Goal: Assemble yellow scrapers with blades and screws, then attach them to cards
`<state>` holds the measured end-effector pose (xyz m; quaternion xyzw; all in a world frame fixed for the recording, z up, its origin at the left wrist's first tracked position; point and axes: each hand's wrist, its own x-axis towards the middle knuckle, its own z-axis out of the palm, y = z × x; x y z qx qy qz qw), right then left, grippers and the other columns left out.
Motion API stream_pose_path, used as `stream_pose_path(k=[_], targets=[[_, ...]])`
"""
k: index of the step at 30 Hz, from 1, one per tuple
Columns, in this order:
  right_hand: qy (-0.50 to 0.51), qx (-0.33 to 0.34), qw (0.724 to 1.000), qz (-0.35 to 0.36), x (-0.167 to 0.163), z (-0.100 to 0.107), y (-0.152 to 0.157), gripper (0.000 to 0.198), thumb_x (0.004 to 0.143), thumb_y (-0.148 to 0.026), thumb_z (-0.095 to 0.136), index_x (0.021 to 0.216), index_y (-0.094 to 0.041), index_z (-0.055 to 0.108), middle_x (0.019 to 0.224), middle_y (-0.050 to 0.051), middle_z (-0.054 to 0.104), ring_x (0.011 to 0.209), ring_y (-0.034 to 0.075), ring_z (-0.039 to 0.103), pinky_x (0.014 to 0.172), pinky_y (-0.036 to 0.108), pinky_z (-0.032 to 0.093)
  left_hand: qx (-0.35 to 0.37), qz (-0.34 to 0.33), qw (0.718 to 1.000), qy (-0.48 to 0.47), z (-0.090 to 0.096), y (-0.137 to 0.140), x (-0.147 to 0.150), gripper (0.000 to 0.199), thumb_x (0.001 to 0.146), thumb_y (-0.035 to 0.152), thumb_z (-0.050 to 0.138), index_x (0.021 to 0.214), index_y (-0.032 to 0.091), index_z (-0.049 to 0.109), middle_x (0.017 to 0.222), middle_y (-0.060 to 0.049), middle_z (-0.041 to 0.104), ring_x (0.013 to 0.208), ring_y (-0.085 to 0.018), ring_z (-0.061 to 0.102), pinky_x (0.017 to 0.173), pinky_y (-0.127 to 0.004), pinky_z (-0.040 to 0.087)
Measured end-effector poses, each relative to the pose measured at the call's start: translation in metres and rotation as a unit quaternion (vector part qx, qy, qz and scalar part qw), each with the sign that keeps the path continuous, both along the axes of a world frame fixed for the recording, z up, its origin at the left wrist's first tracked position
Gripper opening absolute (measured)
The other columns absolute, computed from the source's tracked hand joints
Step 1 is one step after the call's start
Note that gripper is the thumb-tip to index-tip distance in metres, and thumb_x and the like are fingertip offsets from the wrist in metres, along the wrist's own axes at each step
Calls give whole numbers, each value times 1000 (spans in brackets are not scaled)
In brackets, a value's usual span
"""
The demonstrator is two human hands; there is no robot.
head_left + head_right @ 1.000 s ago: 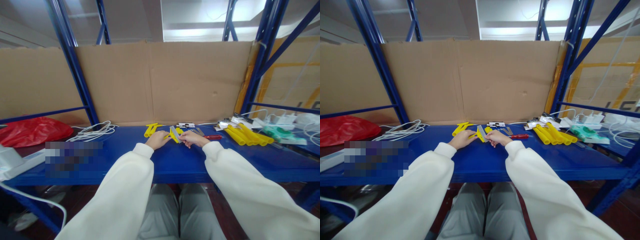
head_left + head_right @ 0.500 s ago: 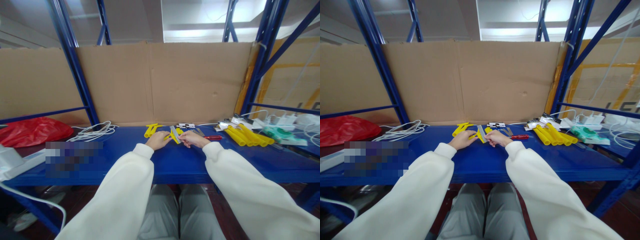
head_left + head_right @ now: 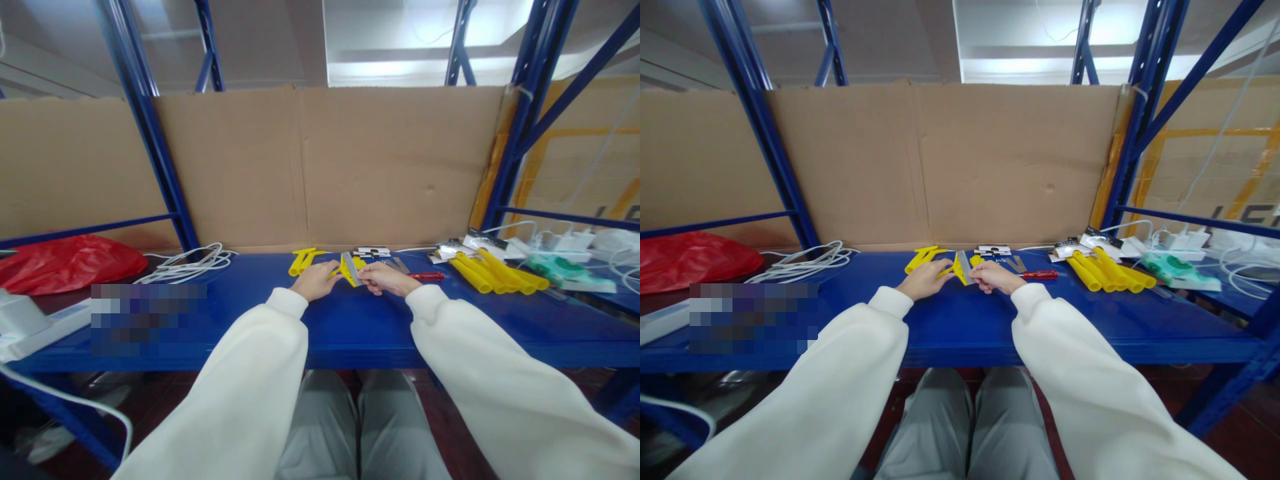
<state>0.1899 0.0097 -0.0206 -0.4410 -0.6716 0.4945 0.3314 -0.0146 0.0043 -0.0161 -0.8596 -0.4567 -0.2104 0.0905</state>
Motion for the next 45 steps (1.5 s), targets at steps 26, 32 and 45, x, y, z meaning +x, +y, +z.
stream_pose_path(k=[26,32,45], targets=[[48,-20,994,-100,-5,5,-2,25,93,-19,46,70,-17,53,50,-3,50,40,8,47,39,18,38,8,-20,982,189,5,-19,12,48,98,26,33,144,36,41,105,-7,55,87,-20,65,77,-29,49],[52,-21,992,-113,-4,2,1,23,91,-15,49,69,-17,55,48,-2,52,42,9,49,42,18,38,23,-31,977,210,5,-21,16,49,98,27,31,146,37,38,105,-7,55,87,-19,65,75,-28,50],[65,-27,991,-113,-1,-1,6,22,87,-15,51,66,-17,52,43,-4,48,38,8,44,41,18,37,26,-44,979,196,5,-22,17,48,98,24,32,144,33,41,106,-8,56,91,-20,64,79,-30,50]])
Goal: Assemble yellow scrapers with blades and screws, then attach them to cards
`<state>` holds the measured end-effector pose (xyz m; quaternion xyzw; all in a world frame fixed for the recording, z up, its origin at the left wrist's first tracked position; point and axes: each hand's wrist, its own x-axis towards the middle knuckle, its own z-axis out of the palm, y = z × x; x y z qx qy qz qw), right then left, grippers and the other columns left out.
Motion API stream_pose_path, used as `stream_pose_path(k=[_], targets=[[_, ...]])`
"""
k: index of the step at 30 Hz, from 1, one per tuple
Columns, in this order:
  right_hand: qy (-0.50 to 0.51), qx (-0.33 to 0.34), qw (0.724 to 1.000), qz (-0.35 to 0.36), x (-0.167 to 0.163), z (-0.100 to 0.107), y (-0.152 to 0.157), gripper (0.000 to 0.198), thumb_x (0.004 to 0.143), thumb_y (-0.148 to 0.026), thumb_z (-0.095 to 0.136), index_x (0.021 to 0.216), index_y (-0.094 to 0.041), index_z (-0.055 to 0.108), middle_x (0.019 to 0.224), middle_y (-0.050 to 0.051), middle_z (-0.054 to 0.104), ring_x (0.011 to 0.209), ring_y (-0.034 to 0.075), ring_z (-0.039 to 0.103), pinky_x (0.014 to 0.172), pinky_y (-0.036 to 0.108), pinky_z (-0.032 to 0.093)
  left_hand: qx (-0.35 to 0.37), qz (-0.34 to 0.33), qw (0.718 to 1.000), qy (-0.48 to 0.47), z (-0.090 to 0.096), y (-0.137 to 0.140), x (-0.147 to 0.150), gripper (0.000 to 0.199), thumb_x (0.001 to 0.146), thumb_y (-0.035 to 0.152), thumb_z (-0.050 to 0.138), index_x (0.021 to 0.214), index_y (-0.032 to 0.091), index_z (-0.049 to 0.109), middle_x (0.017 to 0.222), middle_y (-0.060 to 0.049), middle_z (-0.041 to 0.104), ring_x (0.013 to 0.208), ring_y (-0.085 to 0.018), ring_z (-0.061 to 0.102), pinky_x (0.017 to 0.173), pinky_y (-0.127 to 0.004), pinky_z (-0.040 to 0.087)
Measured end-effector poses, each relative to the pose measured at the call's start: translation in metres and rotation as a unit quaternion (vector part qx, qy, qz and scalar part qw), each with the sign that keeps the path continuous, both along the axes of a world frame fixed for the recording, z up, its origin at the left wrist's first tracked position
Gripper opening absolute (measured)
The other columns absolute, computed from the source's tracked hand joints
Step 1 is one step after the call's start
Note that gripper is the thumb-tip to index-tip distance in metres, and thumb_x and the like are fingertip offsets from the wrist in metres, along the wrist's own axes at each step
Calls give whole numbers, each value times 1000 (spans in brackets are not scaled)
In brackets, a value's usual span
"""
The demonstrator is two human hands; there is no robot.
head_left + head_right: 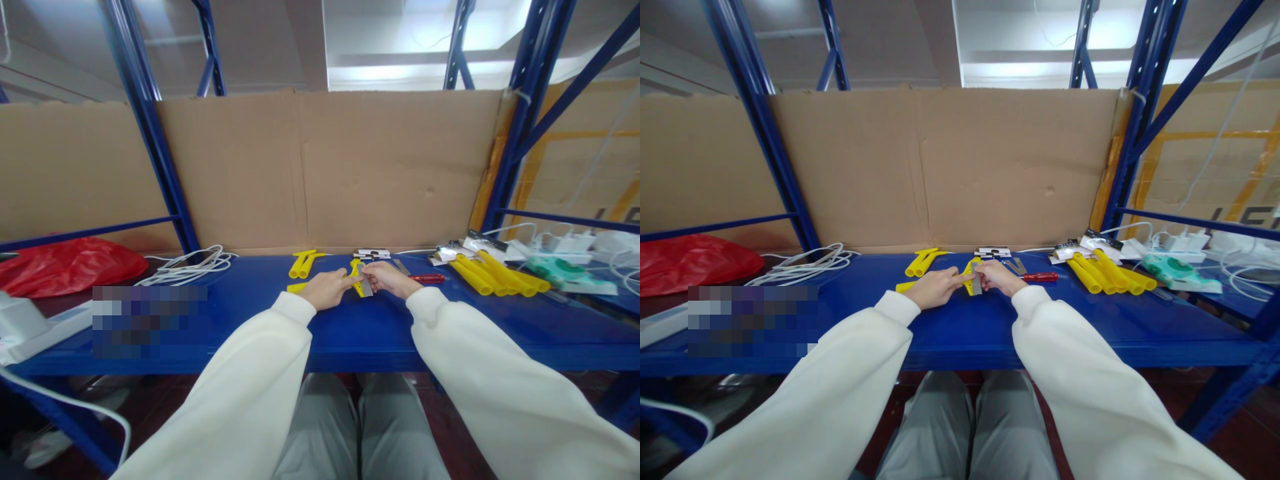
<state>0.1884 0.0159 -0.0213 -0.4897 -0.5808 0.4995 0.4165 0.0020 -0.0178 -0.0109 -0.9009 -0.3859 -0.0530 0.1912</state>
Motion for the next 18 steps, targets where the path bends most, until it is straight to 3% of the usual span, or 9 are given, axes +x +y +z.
stream_pose_path(k=[6,10,13,16,18], targets=[[-13,1,1000,18,3,-1,4,19,84,-17,54,65,-17,54,45,-2,51,41,8,45,42,19,38,-11,11,999,-31,-1,3,-1,47,96,21,34,141,29,47,104,-10,58,92,-21,63,83,-32,49],[-84,59,991,-91,17,3,13,12,80,-13,53,71,-15,60,55,1,59,45,9,48,43,19,37,-18,38,997,-58,0,5,-4,47,96,22,34,140,29,49,105,-10,59,91,-21,63,81,-32,48],[-225,130,945,-199,36,7,23,20,77,-5,50,82,-13,67,73,7,70,64,15,62,58,22,45,-23,55,995,-74,0,7,-7,46,96,23,35,138,30,51,105,-9,59,90,-20,62,81,-32,47],[-359,175,887,-230,50,7,28,26,77,-5,50,87,-12,72,93,14,74,91,22,67,77,25,47,-19,68,994,-81,-1,8,-9,45,96,23,35,136,32,53,104,-8,60,90,-19,62,80,-31,47],[-402,180,870,-222,54,5,29,27,80,-8,50,90,-13,74,99,14,74,97,23,67,82,26,46,-19,75,994,-82,-1,9,-9,45,95,23,36,135,33,54,103,-8,61,89,-19,63,79,-31,47]])
